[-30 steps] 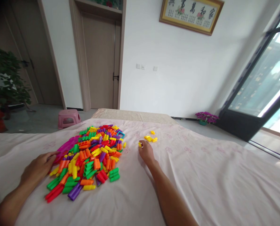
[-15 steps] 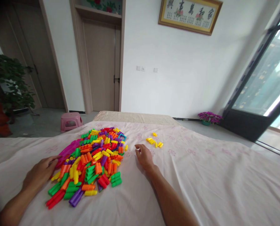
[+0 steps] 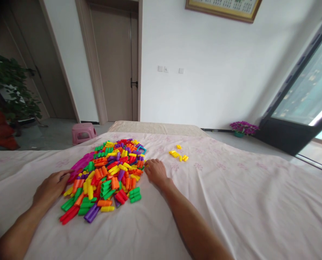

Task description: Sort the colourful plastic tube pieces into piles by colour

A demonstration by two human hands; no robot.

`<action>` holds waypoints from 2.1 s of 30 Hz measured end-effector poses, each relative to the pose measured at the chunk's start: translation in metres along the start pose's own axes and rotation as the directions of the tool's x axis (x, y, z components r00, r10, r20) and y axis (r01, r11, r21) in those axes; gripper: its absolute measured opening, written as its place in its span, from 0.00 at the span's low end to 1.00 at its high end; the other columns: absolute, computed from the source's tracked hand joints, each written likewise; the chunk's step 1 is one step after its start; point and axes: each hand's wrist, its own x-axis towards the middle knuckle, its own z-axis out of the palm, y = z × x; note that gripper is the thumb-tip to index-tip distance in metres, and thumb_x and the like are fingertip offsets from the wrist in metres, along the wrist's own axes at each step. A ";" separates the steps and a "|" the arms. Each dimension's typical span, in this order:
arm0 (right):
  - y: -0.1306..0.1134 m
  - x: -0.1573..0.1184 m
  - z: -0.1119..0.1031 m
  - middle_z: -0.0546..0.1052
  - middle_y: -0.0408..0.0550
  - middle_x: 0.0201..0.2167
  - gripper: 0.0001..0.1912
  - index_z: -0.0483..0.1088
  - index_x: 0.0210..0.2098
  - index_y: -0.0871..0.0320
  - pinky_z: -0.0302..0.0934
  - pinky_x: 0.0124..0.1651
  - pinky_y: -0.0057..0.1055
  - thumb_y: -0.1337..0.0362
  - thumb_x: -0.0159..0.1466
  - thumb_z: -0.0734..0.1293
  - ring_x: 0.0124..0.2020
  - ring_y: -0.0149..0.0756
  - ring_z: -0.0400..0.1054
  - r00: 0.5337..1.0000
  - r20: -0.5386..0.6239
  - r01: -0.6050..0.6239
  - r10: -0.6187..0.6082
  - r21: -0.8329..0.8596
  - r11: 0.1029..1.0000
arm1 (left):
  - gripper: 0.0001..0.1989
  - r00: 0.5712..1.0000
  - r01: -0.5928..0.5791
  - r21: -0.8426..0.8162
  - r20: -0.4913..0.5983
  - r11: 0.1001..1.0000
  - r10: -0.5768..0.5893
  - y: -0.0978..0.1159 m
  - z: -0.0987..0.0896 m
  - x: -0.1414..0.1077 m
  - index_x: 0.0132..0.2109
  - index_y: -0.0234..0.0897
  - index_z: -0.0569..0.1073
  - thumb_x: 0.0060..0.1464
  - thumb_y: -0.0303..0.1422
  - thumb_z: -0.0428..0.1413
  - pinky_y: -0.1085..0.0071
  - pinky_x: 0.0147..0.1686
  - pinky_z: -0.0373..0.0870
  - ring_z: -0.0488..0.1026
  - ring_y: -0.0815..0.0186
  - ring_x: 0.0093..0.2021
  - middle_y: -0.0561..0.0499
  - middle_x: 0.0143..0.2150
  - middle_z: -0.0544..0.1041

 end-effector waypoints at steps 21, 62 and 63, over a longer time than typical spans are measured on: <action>0.011 0.009 0.003 0.73 0.50 0.60 0.22 0.67 0.64 0.50 0.58 0.59 0.37 0.63 0.71 0.61 0.59 0.42 0.65 0.999 0.049 0.024 -0.024 -0.011 1.000 | 0.27 1.000 -0.002 0.009 -0.015 1.000 0.002 0.008 -0.007 -0.004 0.56 0.40 0.78 0.65 0.43 0.40 0.56 0.51 0.69 0.72 0.48 0.58 0.40 0.60 0.75; 0.122 -0.009 -0.029 0.73 0.55 0.56 0.21 0.72 0.58 0.56 0.62 0.56 0.37 0.65 0.67 0.62 0.53 0.44 0.69 0.772 -0.438 -0.483 0.460 0.066 0.873 | 0.28 1.000 0.008 0.020 0.010 1.000 -0.008 0.006 -0.004 -0.002 0.57 0.42 0.77 0.66 0.45 0.38 0.55 0.51 0.68 0.71 0.47 0.59 0.40 0.62 0.73; 0.113 -0.009 -0.027 0.74 0.54 0.55 0.20 0.73 0.57 0.56 0.62 0.57 0.38 0.65 0.67 0.62 0.54 0.44 0.68 0.817 -0.415 -0.422 0.401 0.043 0.906 | 0.28 1.000 0.008 0.019 0.008 1.000 -0.008 0.006 -0.004 -0.002 0.57 0.41 0.77 0.66 0.45 0.38 0.55 0.50 0.68 0.71 0.47 0.58 0.40 0.62 0.74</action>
